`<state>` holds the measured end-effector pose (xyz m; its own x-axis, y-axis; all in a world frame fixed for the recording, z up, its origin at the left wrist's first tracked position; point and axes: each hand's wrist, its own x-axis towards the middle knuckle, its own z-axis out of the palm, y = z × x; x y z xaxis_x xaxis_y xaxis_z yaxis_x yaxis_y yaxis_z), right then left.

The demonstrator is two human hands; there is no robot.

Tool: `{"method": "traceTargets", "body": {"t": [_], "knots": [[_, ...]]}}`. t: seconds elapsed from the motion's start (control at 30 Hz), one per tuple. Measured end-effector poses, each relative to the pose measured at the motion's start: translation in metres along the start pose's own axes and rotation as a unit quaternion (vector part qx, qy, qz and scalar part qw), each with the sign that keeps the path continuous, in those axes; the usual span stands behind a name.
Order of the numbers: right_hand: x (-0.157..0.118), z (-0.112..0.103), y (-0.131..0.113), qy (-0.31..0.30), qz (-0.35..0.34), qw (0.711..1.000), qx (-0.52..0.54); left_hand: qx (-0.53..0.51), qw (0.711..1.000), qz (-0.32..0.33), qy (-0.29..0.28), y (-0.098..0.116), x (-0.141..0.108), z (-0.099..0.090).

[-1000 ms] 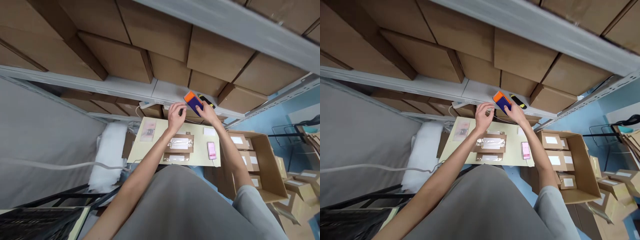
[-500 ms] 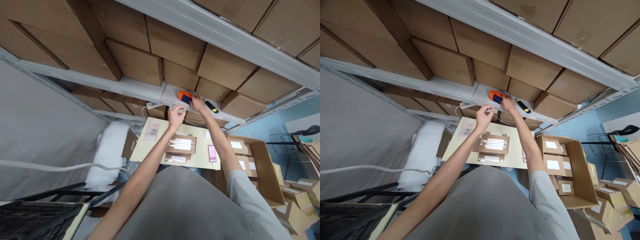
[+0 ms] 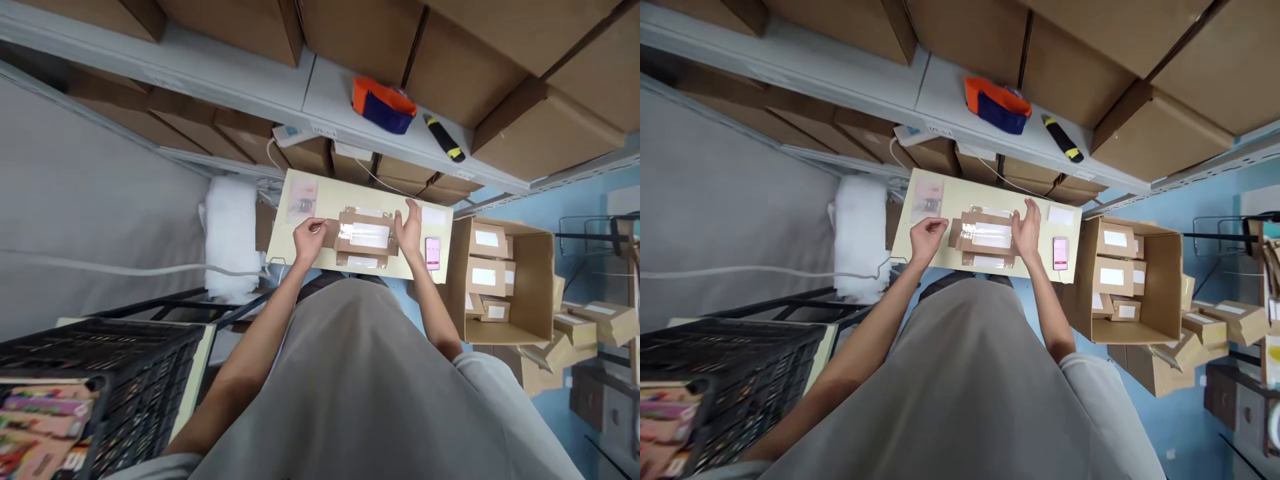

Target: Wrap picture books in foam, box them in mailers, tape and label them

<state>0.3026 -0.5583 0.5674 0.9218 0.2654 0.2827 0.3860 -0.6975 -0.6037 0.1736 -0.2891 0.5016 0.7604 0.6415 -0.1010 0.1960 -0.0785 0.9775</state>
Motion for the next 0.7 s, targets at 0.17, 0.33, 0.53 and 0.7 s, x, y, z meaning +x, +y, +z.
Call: {"method": "traceTargets", "body": {"t": [0.17,0.33,0.53,0.7], "knots": [[-0.083,0.036,0.024,-0.066,0.191,0.979,0.03,0.061,0.995,-0.079,-0.028,-0.024,-0.027,0.025],[-0.086,0.062,0.025,-0.088,0.241,0.966,0.006,0.197,0.975,-0.061,-0.078,-0.021,-0.041,0.065],[-0.084,0.052,0.04,-0.117,0.286,0.95,0.043,0.162,0.984,-0.016,-0.078,-0.05,-0.029,0.053],[-0.083,0.042,0.041,-0.114,0.274,0.954,0.032,0.129,0.989,-0.024,-0.073,-0.056,-0.02,0.052]]}}
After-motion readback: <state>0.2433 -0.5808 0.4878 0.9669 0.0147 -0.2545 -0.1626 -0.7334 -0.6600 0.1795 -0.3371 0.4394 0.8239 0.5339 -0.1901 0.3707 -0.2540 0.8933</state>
